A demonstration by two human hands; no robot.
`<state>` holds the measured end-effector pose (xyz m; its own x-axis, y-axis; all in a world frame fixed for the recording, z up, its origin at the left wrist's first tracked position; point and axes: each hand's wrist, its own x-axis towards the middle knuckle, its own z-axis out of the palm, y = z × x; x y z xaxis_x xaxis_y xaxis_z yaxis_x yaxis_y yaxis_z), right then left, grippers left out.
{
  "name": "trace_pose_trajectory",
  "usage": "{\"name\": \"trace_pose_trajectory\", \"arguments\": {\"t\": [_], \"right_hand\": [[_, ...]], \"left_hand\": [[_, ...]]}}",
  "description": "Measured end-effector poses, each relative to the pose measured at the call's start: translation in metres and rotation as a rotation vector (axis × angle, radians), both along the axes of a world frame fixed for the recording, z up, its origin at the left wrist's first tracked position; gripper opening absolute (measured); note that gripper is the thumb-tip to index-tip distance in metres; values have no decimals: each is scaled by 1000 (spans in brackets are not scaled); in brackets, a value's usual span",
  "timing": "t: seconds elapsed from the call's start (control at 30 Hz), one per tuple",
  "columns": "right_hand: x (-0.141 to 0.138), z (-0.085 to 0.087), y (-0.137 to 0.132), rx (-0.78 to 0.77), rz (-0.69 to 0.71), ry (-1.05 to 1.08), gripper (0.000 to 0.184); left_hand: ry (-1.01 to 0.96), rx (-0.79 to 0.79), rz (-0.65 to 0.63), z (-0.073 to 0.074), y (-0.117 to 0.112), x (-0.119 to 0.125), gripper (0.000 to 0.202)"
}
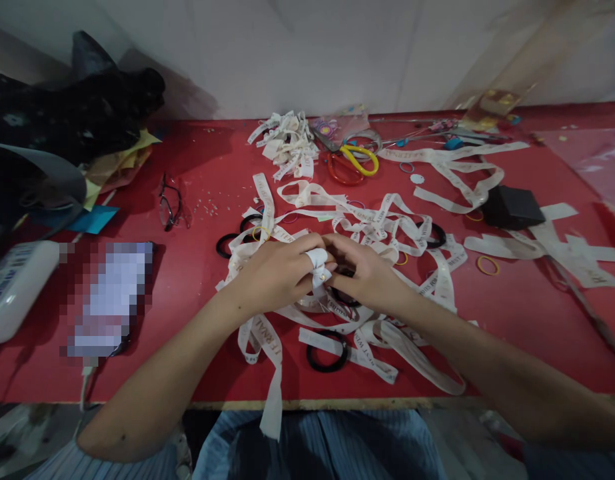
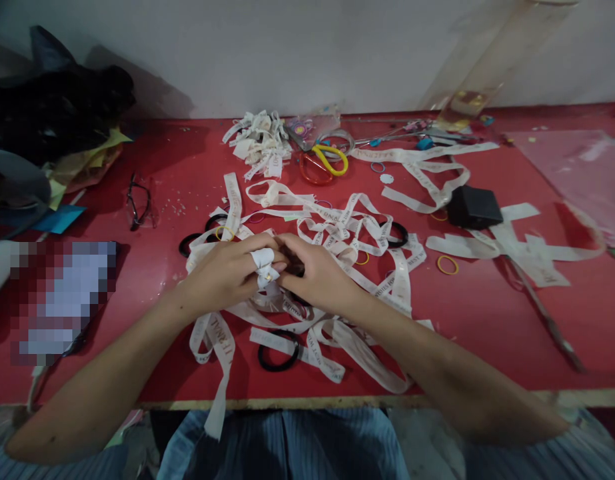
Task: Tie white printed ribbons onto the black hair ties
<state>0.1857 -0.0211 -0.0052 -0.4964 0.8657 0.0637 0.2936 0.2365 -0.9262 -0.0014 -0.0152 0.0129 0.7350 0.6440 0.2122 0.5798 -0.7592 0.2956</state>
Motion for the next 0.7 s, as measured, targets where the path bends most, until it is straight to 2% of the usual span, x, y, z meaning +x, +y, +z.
{"name": "trace_pose_trajectory", "arguments": {"t": [0.7], "right_hand": [[0, 2, 0, 1, 1, -9, 26]], "left_hand": [[-5, 6, 0, 0, 0, 0, 25]]}}
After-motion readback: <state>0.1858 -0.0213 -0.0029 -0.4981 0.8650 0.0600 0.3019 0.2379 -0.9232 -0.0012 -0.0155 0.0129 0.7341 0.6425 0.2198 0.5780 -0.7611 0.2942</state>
